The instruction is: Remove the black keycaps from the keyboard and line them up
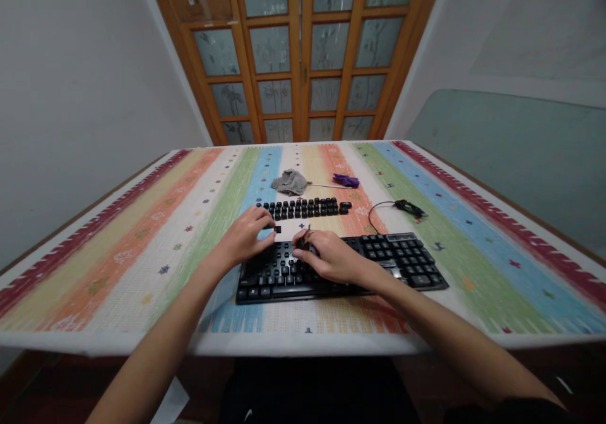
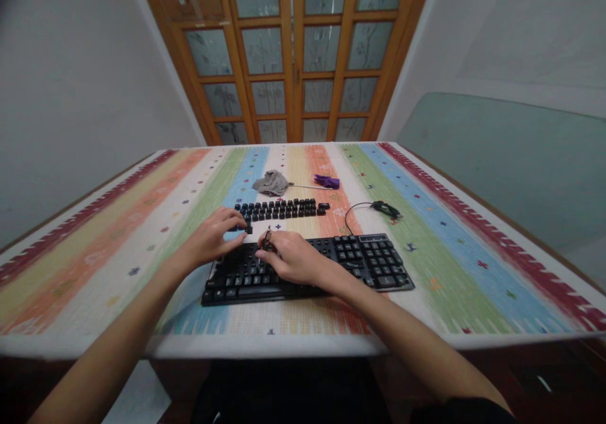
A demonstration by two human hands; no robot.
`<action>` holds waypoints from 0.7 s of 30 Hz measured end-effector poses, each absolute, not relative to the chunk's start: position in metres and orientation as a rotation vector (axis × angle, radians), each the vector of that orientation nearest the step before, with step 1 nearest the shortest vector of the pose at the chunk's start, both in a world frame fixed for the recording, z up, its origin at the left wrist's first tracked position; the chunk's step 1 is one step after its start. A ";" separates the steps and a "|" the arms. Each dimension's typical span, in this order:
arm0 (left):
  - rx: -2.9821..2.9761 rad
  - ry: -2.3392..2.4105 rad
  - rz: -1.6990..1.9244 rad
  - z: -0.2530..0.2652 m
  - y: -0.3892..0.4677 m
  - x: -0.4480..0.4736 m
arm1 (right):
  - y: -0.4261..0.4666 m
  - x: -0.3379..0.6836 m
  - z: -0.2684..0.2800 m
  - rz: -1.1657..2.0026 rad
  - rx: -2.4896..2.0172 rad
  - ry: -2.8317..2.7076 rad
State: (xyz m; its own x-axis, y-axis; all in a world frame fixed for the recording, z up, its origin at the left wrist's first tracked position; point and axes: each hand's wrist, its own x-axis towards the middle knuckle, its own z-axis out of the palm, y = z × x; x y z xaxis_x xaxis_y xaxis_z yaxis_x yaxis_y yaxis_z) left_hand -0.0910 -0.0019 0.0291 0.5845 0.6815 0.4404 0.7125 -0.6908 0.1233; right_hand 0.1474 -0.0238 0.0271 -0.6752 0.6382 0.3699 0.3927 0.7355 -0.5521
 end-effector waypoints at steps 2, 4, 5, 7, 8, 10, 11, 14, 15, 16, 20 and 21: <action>-2.708 -1.217 -0.593 0.025 0.011 -0.092 | -0.025 0.148 0.027 0.600 -0.772 -2.387; -2.689 -1.226 -0.519 0.020 0.022 -0.092 | -0.026 0.148 0.026 0.618 -0.763 -2.398; -2.685 -1.228 -0.500 0.017 0.027 -0.092 | -0.027 0.148 0.026 0.627 -0.760 -2.403; -2.686 -1.232 -0.477 0.011 0.035 -0.092 | -0.027 0.148 0.025 0.644 -0.755 -2.415; -2.689 -1.235 -0.464 0.008 0.037 -0.092 | -0.027 0.149 0.024 0.653 -0.754 -2.417; -2.698 -1.240 -0.430 0.004 0.042 -0.091 | -0.028 0.149 0.023 0.677 -0.752 -2.415; -2.703 -1.240 -0.413 0.003 0.043 -0.091 | -0.028 0.149 0.022 0.691 -0.748 -2.410; -2.709 -1.235 -0.388 0.000 0.047 -0.090 | -0.028 0.148 0.020 0.727 -0.743 -2.398; -2.707 -1.234 -0.387 -0.001 0.047 -0.090 | -0.028 0.148 0.020 0.732 -0.745 -2.401; -2.704 -1.234 -0.389 -0.001 0.048 -0.090 | -0.029 0.147 0.019 0.733 -0.749 -2.406; -2.703 -1.236 -0.406 -0.002 0.050 -0.089 | -0.030 0.144 0.019 0.732 -0.767 -2.414; -2.707 -1.237 -0.414 -0.002 0.051 -0.089 | -0.030 0.144 0.019 0.733 -0.768 -2.413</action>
